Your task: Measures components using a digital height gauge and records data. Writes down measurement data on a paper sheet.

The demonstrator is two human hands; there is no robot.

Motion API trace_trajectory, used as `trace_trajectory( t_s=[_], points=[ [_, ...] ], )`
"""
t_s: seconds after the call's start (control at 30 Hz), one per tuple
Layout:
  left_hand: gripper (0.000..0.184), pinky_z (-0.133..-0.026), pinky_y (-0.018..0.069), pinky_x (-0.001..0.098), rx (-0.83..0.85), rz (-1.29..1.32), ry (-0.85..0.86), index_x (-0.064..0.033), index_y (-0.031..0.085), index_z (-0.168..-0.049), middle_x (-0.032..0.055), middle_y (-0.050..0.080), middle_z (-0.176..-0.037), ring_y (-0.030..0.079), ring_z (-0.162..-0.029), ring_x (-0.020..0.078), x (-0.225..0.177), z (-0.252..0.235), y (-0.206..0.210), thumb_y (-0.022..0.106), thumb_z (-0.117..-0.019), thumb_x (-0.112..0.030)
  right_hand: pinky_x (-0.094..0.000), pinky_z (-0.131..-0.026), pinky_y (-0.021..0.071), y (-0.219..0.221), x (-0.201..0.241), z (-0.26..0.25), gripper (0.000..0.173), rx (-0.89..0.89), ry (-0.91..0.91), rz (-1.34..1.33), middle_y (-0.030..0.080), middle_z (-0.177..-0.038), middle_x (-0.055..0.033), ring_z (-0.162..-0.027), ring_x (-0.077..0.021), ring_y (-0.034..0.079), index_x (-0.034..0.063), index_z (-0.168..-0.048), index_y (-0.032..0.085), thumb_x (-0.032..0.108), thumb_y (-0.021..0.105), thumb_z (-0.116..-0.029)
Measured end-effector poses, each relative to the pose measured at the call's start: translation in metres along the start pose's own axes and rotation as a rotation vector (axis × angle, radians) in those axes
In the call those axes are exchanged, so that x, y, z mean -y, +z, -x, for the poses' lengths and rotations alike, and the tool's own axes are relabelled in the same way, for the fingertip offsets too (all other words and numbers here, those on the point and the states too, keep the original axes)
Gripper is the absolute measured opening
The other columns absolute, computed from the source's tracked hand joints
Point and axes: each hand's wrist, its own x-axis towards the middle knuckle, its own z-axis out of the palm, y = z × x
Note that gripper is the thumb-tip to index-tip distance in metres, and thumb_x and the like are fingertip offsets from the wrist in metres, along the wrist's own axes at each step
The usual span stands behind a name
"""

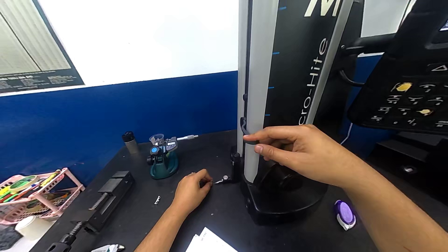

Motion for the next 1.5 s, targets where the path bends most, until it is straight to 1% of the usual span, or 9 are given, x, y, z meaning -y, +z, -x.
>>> trace_trajectory(
  t_s=[0.2, 0.5, 0.67, 0.8, 0.97, 1.07, 1.2, 1.43, 1.5],
  points=[
    [0.021, -0.099, 0.0518, 0.042, 0.026, -0.017, -0.004, -0.0189, 0.075, -0.11, -0.0042, 0.075, -0.107, 0.068, -0.106, 0.0125, -0.002, -0.001, -0.003, 0.062, -0.0989, -0.031, -0.0173, -0.053, 0.054, -0.02, 0.002, 0.005, 0.028, -0.006, -0.02, 0.203, 0.07, -0.084, 0.0182, -0.066, 0.0039, 0.063, 0.0324, -0.122, 0.073, 0.042, 0.06, -0.0998],
    [0.023, -0.107, 0.0453, 0.0436, 0.026, -0.063, 0.045, -0.0166, 0.075, -0.112, -0.0028, 0.075, -0.11, 0.066, -0.111, 0.0144, -0.004, -0.002, -0.002, 0.06, -0.0991, -0.03, -0.0156, -0.047, 0.0493, -0.044, 0.017, 0.017, 0.029, 0.021, -0.067, 0.242, 0.068, -0.084, 0.0192, -0.06, 0.0051, 0.059, 0.0325, -0.119, 0.074, 0.048, 0.06, -0.0992],
    [0.022, -0.106, 0.0471, 0.0485, -0.026, -0.078, 0.08, -0.0156, 0.075, -0.108, -0.0002, 0.075, -0.107, 0.068, -0.108, 0.0182, 0.004, 0.001, -0.001, 0.062, -0.0975, -0.029, -0.0141, -0.048, 0.0516, -0.061, 0.023, 0.025, 0.023, 0.037, -0.057, 0.278, 0.069, -0.081, 0.0214, -0.063, 0.0072, 0.062, 0.0341, -0.109, 0.076, 0.048, 0.061, -0.098],
    [0.017, -0.091, 0.0533, 0.059, -0.151, -0.059, 0.215, -0.0123, 0.075, -0.1, 0.0059, 0.076, -0.097, 0.072, -0.095, 0.0284, 0.015, -0.001, 0.01, 0.068, -0.0916, -0.025, -0.0159, -0.044, 0.046, -0.104, 0.024, 0.045, 0.023, -0.041, 0.095, 0.389, 0.065, -0.07, 0.0194, -0.056, 0.0055, 0.057, 0.0322, -0.093, 0.075, 0.049, 0.06, -0.0984],
    [0.022, -0.093, 0.0507, 0.0633, -0.04, -0.037, 0.209, -0.0039, 0.074, -0.106, 0.0169, 0.075, -0.103, 0.071, -0.099, 0.0392, 0.009, 0.002, -0.001, 0.069, -0.0936, -0.021, -0.0398, -0.055, 0.0571, -0.138, 0.028, 0.063, 0.036, -0.224, 0.668, 0.565, 0.072, -0.066, 0.0071, -0.058, -0.0097, 0.068, 0.0232, -0.075, 0.075, 0.047, 0.064, -0.0999],
    [0.022, -0.094, 0.0506, 0.0621, -0.023, -0.026, 0.208, -0.0038, 0.073, -0.107, 0.0169, 0.075, -0.105, 0.071, -0.1, 0.0385, 0.008, 0.001, -0.002, 0.068, -0.0948, -0.022, -0.0426, -0.055, 0.0572, -0.139, 0.025, 0.059, 0.042, -0.247, 0.847, 0.549, 0.071, -0.063, 0.0038, -0.053, -0.013, 0.066, 0.0194, -0.071, 0.075, 0.047, 0.064, -0.0997],
    [0.023, -0.092, 0.0511, 0.0623, -0.023, -0.029, 0.208, -0.0032, 0.073, -0.107, 0.0177, 0.075, -0.103, 0.071, -0.098, 0.0389, 0.008, 0.001, -0.002, 0.068, -0.0943, -0.022, -0.0425, -0.053, 0.0552, -0.132, 0.022, 0.05, 0.045, -0.255, 0.911, 0.546, 0.069, -0.06, 0.0027, -0.05, -0.0136, 0.064, 0.0184, -0.068, 0.073, 0.048, 0.063, -0.1005],
    [0.023, -0.094, 0.0512, 0.062, -0.023, -0.027, 0.207, -0.0035, 0.074, -0.107, 0.0166, 0.075, -0.106, 0.071, -0.102, 0.0378, 0.008, 0.0, -0.002, 0.068, -0.0943, -0.021, -0.0429, -0.048, 0.0486, -0.122, 0.02, 0.043, 0.039, -0.289, 0.865, 0.511, 0.066, -0.056, 0.0005, -0.044, -0.0152, 0.057, 0.017, -0.068, 0.072, 0.035, 0.064, -0.1014],
    [0.023, -0.093, 0.0522, 0.0608, -0.04, -0.041, 0.201, -0.0055, 0.074, -0.107, 0.0147, 0.076, -0.105, 0.071, -0.102, 0.0362, 0.005, 0.0, 0.0, 0.068, -0.0945, -0.023, -0.0435, -0.05, 0.0529, -0.128, 0.017, 0.047, 0.037, -0.246, 0.83, 0.484, 0.068, -0.061, -0.0007, -0.048, -0.0165, 0.061, 0.0155, -0.073, 0.074, 0.036, 0.063, -0.1026]
  ],
)
